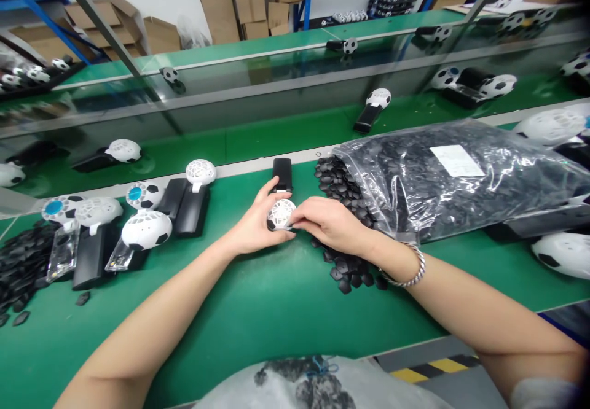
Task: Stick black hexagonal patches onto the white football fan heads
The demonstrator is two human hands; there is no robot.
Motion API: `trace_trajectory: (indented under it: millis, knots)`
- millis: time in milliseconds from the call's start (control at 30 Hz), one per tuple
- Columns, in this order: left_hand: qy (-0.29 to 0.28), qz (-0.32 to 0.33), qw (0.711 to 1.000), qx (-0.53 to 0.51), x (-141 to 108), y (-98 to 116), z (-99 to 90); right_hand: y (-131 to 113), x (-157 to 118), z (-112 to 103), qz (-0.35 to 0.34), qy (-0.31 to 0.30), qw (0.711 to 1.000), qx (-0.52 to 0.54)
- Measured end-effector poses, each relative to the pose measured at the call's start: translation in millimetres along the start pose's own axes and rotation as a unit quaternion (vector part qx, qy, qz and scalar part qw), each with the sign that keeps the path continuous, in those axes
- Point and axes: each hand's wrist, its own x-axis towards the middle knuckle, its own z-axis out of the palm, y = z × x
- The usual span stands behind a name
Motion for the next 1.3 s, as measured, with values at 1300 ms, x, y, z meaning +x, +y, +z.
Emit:
trace_trajectory:
  millis: [1300]
  knots:
    - [-0.075, -0.023, 0.995, -0.067, 2, -4, -20.3, 20, 1, -38, 0.247, -0.117, 0.962, -0.027]
